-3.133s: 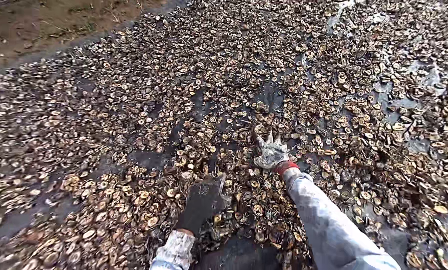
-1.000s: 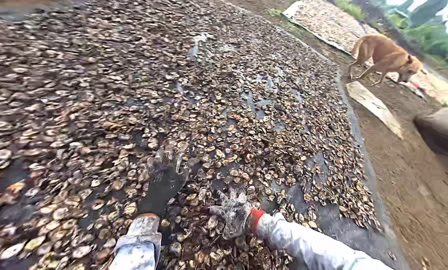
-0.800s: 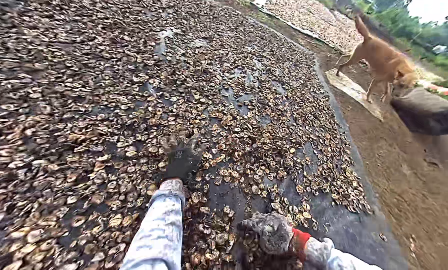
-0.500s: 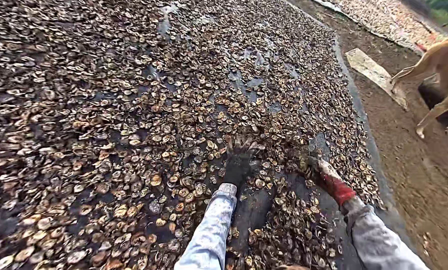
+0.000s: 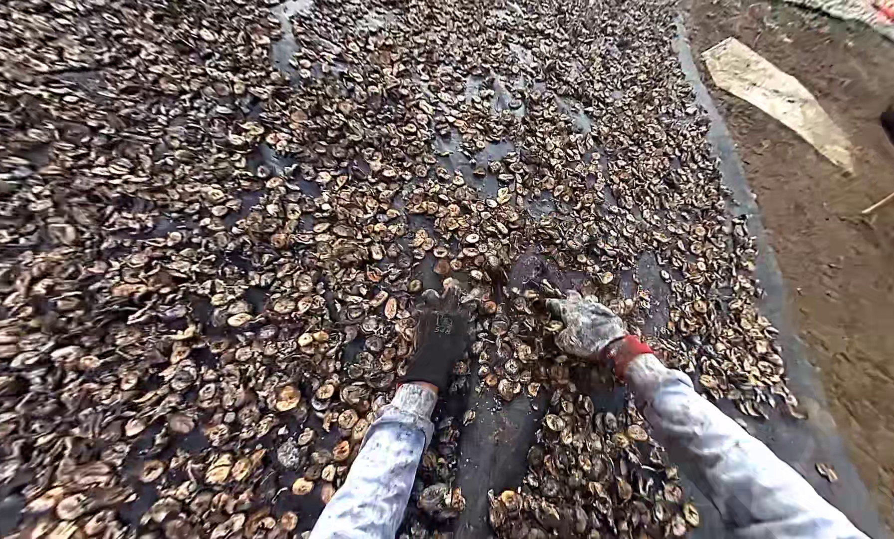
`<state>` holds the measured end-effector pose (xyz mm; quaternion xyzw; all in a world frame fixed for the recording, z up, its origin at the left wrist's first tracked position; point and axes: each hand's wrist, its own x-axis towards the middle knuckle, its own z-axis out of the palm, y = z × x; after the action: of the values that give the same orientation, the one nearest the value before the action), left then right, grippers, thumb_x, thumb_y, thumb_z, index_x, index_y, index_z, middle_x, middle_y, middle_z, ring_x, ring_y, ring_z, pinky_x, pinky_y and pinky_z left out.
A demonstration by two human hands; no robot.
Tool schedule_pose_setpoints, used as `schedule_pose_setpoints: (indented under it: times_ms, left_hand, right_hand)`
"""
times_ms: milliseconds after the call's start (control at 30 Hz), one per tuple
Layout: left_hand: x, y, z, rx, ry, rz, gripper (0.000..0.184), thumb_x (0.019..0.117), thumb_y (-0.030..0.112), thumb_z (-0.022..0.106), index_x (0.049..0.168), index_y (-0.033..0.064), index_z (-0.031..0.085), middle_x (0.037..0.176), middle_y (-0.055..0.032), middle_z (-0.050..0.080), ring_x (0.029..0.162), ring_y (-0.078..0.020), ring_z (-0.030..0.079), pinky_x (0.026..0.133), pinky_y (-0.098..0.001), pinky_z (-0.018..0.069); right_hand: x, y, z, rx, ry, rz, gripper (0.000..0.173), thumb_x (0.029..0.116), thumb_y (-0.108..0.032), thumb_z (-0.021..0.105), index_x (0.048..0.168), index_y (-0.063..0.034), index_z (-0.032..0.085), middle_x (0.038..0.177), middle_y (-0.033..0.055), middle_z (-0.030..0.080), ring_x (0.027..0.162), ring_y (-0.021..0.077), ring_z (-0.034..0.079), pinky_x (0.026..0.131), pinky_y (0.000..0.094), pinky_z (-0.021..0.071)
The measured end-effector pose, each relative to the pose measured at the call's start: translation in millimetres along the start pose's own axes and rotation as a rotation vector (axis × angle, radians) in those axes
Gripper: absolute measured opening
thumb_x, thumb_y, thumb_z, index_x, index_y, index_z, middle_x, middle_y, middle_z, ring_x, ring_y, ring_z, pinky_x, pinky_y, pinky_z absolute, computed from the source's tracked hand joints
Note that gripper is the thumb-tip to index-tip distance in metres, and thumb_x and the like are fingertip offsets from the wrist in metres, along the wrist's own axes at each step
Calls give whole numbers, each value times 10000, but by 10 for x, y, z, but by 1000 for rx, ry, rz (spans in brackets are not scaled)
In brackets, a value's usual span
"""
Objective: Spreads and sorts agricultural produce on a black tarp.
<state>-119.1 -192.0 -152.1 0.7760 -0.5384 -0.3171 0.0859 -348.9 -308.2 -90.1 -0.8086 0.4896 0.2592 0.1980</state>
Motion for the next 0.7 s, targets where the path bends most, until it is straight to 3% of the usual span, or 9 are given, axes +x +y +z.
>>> schedule_pose_setpoints:
  times_ms: [67,133,233,333,433,500,600,667,700]
  left_hand:
    - [-150,67,-199,-78,-3,-123,470,1061,253,527,1448,-13,532,1489,-286,501,1426,-460,426,1181,-622,301]
    - [-131,158,-412,-101,19,-145,473,1046,248,575,1439,-12,535,1460,-300,518,1400,-475,450,1160,-635,323]
    - [379,444,-599,-39,190,21,684,939,341,724,1543,156,460,1623,-249,337,1500,-506,265,1172,-717,218]
    - [1157,611,-358,24,265,46,819,935,590,627,1605,203,360,1675,-258,205,1552,-495,119,1206,-714,127]
    - [1239,552,98,46,233,179,720,936,593,618,1531,207,495,1692,-160,238,1568,-418,145,1236,-675,100]
    - [1180,439,274,64,318,209,701,950,622,582,1508,201,524,1674,-144,298,1563,-396,193,1247,-652,78]
    - [1084,535,93,12,261,82,620,971,469,625,1450,80,561,1543,-236,464,1474,-442,365,1196,-668,247]
    - [1121,686,-216,-16,264,47,550,1009,480,569,1287,13,655,1375,-266,599,1363,-456,497,1128,-663,346]
    - [1166,713,-312,-23,327,51,539,1019,488,536,1276,35,675,1366,-257,612,1353,-454,511,1122,-662,355]
  right_hand:
    - [-436,246,112,90,-115,60,732,912,-301,675,1581,-210,392,1569,168,452,1447,377,429,1123,646,375]
    - [-634,466,149,279,-156,104,705,958,-228,651,1596,-180,357,1572,146,463,1447,311,453,1173,571,354]
    - [-559,631,13,773,54,198,515,1027,-150,583,1510,-50,435,1410,208,572,1255,269,586,1076,443,462]
    - [-224,626,-287,1089,335,148,423,1102,-185,442,1465,30,475,1359,207,601,1176,238,610,1023,396,491]
    - [405,376,-874,1470,433,-96,373,1094,-249,441,1421,-76,487,1202,62,624,997,115,628,859,321,565]
    - [782,241,-1224,1444,494,-100,374,1079,-192,469,1434,-72,474,1253,75,608,1042,125,617,890,322,551]
    - [890,211,-1438,874,513,63,421,1123,-171,362,1480,23,475,1507,206,514,1387,250,510,1177,398,376]
    - [800,280,-1500,754,490,79,467,1141,-239,302,1505,12,452,1505,221,514,1385,282,518,1178,432,376]
    - [719,303,-1492,842,500,57,457,1142,-250,292,1489,-11,468,1422,189,575,1262,229,590,1088,379,455]
